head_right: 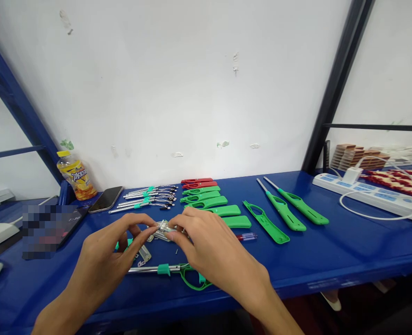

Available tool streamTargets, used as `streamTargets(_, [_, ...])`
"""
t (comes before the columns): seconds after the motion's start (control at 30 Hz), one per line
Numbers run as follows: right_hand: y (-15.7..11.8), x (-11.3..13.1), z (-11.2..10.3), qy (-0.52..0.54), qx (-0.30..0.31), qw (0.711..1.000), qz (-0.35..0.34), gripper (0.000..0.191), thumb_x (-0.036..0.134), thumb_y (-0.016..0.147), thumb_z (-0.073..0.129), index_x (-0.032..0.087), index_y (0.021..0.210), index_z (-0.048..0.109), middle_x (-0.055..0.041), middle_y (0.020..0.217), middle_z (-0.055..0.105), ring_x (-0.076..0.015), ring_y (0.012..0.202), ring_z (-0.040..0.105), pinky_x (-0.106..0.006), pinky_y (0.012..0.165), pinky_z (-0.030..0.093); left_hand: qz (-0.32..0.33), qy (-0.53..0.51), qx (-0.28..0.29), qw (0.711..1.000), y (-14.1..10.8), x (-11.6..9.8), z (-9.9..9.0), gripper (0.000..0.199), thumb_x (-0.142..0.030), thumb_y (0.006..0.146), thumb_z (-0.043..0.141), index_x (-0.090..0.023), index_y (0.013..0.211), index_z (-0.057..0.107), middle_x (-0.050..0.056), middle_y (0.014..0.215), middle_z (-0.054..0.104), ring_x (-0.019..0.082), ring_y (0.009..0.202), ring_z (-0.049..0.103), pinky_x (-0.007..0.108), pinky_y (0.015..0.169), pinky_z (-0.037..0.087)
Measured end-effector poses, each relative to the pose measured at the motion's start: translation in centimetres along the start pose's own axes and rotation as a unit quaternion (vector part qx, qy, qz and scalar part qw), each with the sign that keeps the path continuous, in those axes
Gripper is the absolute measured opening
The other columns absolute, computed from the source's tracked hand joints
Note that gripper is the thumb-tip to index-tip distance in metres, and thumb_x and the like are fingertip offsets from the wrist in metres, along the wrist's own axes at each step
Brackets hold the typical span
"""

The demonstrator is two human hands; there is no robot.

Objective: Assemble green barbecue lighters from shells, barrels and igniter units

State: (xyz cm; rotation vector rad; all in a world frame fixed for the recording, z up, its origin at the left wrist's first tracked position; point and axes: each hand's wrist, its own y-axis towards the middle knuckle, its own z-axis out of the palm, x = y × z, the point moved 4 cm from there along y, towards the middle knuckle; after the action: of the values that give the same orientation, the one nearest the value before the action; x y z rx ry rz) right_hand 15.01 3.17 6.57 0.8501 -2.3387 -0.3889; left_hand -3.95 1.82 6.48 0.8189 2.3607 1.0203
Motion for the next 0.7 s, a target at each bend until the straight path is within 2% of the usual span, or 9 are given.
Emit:
streamTargets(0.17, [0.01,-0.2,-0.06,-0.001,-0.013,1.0,0.01,0.02,0.034,0.11,0.058,0.027,0.112,0.077,0.0006,0.098,0.074,-0.017,0.089,0.068,-0.033,0.082,0.047,-0.001,-0.002,0.002,1.0,-0.06,0.11,0.12,0.012,-0.016,0.103,0.061,-0.027,0.106,0.063,-0.008,0.083,0.069,0.007,0.053,0.052,0.018,0.053,0.041])
streamTargets(0.3, [-0.01,-0.16,-0.02,-0.002,0.001,1.0,0.004,0.019,0.034,0.11,0.059,0.026,0.11,0.076,0.0002,0.101,0.074,-0.0181,0.092,0.068,-0.034,0.086,0.047,0.002,-0.008,0.003,1.0,-0.09,0.09,0.09,0.012,-0.016,0.102,0.062,-0.027,0.106,0.063,-0.007,0.086,0.07,0.007,0.057,0.055,0.018,0.054,0.042])
streamTargets(0.53, [-0.23,0.02,0.01,0.019,0.009,1.0,-0.003,0.018,0.035,0.111,0.058,0.028,0.112,0.074,0.0022,0.102,0.075,-0.0169,0.091,0.068,-0.033,0.085,0.047,-0.005,-0.027,-0.019,0.999,0.07,-0.12,-0.15,0.013,-0.014,0.103,0.059,-0.027,0.101,0.064,-0.008,0.083,0.069,0.006,0.047,0.045,0.019,0.05,0.041])
streamTargets(0.7, [-0.21,0.36,-0.12,0.046,0.012,0.999,-0.006,0.02,0.037,0.111,0.056,0.028,0.109,0.073,0.0048,0.102,0.078,-0.0159,0.09,0.07,-0.031,0.081,0.047,-0.002,-0.045,-0.039,0.998,-0.09,-0.03,-0.03,0.015,-0.011,0.103,0.058,-0.026,0.102,0.062,-0.006,0.088,0.07,0.007,0.062,0.059,0.018,0.054,0.043])
